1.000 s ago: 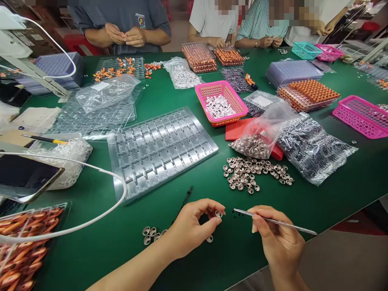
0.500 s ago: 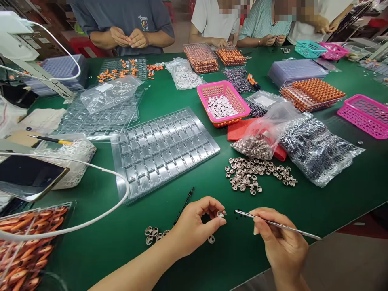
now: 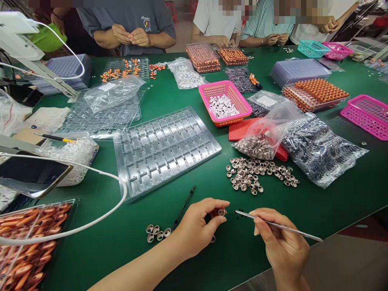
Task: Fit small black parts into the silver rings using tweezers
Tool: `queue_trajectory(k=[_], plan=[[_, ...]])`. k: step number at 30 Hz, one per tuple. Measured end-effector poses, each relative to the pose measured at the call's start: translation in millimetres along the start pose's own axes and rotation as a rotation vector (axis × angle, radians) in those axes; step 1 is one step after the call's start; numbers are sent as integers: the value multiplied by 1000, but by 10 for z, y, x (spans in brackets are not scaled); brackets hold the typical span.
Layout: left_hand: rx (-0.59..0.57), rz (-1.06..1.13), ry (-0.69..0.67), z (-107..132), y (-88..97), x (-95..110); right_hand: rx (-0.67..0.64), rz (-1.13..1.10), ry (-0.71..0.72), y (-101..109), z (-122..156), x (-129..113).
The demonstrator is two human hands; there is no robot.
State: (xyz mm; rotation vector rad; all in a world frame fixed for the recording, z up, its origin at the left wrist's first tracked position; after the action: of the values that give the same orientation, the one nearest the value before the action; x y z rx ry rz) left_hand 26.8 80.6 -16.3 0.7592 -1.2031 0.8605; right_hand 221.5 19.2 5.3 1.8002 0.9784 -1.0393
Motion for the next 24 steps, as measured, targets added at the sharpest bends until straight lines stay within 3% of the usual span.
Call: queue_trajectory(k=[4,12,19,24], plan=[[9,-9,-23,-13,2,26,0,-9,20,-3,-4,-8],[46,-49,120,-12,-3,8,-11,-30,27,1,-17,-21],[30,-138,79,-11,-49,21,-205,-38,125,-124,-10,-146],[35,-115,39,-20,-60,27,-246,66,199,-179,-30,-207]])
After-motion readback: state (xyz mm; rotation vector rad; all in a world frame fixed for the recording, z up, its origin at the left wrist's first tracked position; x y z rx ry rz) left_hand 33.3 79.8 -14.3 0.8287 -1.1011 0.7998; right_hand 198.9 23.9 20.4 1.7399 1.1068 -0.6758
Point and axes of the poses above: each hand's wrist, its own z-axis away from the middle knuckle, its own y-axis out of the back of the hand, x = y × z, the point moved 8 cm from there along -z, towards the middle knuckle, and after that the axes turned 8 degrees about z, right-handed, at the moved point
